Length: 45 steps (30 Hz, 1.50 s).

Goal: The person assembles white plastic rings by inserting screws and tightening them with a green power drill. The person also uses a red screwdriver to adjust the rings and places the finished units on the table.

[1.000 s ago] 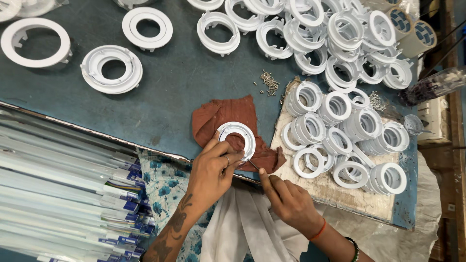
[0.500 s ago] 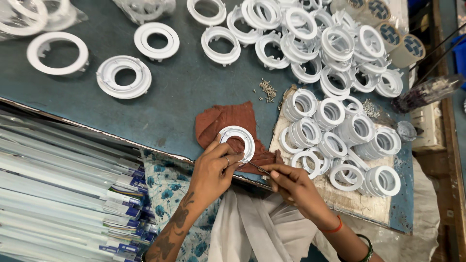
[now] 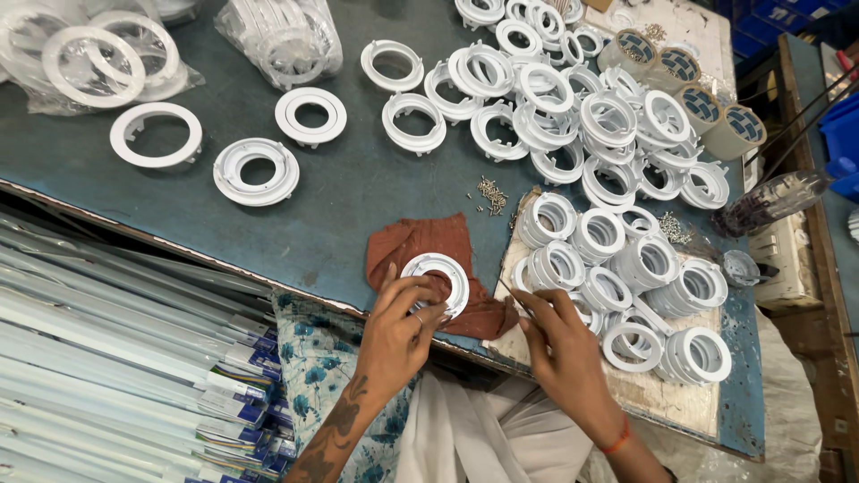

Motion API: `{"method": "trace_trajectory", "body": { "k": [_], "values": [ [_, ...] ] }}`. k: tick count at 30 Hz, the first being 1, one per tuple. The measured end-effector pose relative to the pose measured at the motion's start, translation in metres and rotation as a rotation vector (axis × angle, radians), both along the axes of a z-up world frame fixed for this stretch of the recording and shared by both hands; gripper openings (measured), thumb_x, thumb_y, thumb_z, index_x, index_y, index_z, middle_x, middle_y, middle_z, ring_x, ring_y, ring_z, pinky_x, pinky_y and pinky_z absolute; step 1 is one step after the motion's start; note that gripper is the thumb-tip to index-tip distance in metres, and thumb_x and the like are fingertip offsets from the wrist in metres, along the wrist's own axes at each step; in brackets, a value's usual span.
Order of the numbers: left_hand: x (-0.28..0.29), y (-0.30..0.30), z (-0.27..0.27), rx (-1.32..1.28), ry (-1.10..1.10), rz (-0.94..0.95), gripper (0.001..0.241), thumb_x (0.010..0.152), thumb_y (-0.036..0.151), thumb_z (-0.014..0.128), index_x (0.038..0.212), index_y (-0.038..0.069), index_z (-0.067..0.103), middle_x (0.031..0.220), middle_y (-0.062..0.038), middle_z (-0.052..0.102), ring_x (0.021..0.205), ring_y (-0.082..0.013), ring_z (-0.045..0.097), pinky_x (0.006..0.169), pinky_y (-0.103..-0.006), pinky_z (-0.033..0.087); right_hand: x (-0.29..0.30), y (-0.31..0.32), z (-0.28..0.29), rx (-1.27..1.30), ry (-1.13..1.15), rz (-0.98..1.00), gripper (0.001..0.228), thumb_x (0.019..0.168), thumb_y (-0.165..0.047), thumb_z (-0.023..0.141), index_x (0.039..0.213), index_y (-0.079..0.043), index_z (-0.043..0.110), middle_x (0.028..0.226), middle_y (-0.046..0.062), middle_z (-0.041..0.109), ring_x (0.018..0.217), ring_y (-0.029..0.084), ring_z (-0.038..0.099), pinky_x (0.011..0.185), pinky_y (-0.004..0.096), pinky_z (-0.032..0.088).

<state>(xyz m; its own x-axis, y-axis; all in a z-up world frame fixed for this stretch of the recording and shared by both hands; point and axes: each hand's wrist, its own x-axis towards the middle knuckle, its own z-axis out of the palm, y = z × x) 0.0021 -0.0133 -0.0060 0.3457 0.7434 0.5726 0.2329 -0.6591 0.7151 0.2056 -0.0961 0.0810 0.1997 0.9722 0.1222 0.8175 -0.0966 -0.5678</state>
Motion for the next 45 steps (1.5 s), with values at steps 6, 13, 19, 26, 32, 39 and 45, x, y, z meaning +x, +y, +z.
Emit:
{"method": "trace_trajectory", "body": {
  "k": [6, 13, 19, 26, 32, 39, 45],
  "values": [
    [0.004, 0.006, 0.000, -0.358, -0.371, 0.013, 0.010, 0.084, 0.002, 0.075, 0.094, 0.001, 0.078, 0.099, -0.004, 0.073, 0.103, -0.0205, 0.069, 0.105, -0.0416, 0.052, -0.013, 0.040, -0.014, 0.294, -0.241, 0.136, 0.037, 0.091, -0.004, 0.063, 0.128, -0.008, 0.065, 0.123, 0.018, 0.061, 0.096, 0.035, 0.067, 0.079, 0.044, 0.053],
    [-0.010, 0.025, 0.002, -1.035, -0.944, -0.258, 0.014, 0.097, 0.007, 0.067, 0.102, -0.001, 0.076, 0.099, -0.008, 0.076, 0.094, -0.0142, 0.068, 0.086, -0.0300, 0.053, -0.033, 0.052, -0.004, 0.337, 0.099, 0.281, 0.050, 0.092, -0.008, 0.066, 0.141, -0.006, 0.056, 0.132, 0.019, 0.062, 0.113, 0.035, 0.067, 0.093, 0.042, 0.054],
    [-0.010, 0.028, 0.013, -1.175, -0.943, -0.351, 0.023, 0.100, 0.014, 0.062, 0.111, -0.003, 0.072, 0.104, -0.011, 0.076, 0.098, -0.0165, 0.070, 0.092, -0.0311, 0.054, -0.031, 0.061, -0.011, 0.148, 0.369, 0.138, 0.038, 0.097, -0.011, 0.068, 0.134, -0.003, 0.067, 0.104, 0.014, 0.073, 0.089, 0.022, 0.068, 0.076, 0.036, 0.057],
    [0.003, 0.015, 0.033, -1.062, -0.769, -0.241, 0.038, 0.092, 0.008, 0.060, 0.129, 0.000, 0.064, 0.114, -0.007, 0.074, 0.108, -0.0122, 0.070, 0.097, -0.0282, 0.052, -0.013, 0.057, -0.033, 0.163, 0.712, 0.018, 0.035, 0.094, -0.013, 0.068, 0.124, 0.005, 0.069, 0.099, 0.010, 0.078, 0.086, 0.016, 0.075, 0.069, 0.031, 0.066],
    [0.036, 0.000, 0.022, -0.823, -0.544, -0.277, 0.031, 0.096, 0.000, 0.063, 0.126, -0.007, 0.065, 0.114, -0.011, 0.076, 0.105, -0.0140, 0.071, 0.093, -0.0276, 0.055, 0.018, 0.012, -0.045, 0.169, 0.837, -0.045, 0.035, 0.093, -0.009, 0.068, 0.124, 0.008, 0.068, 0.103, 0.014, 0.077, 0.085, 0.020, 0.077, 0.073, 0.033, 0.067],
    [0.097, -0.059, 0.003, -0.887, -0.330, -0.551, 0.032, 0.095, 0.004, 0.066, 0.126, -0.005, 0.067, 0.104, -0.012, 0.079, 0.092, -0.0130, 0.072, 0.085, -0.0262, 0.057, 0.059, -0.080, -0.055, 0.339, 0.736, -0.164, 0.027, 0.093, -0.003, 0.070, 0.118, 0.009, 0.070, 0.110, 0.013, 0.071, 0.095, 0.018, 0.073, 0.077, 0.030, 0.062],
    [0.145, -0.076, 0.002, -0.417, -0.038, -0.608, 0.032, 0.090, 0.003, 0.067, 0.121, 0.000, 0.068, 0.103, -0.020, 0.074, 0.090, -0.0363, 0.073, 0.076, -0.0384, 0.056, 0.177, -0.126, 0.006, 1.017, -0.110, -0.577, 0.029, 0.116, -0.017, 0.060, 0.137, 0.002, 0.056, 0.128, 0.009, 0.064, 0.119, 0.017, 0.064, 0.106, 0.028, 0.053]
  ]
}}
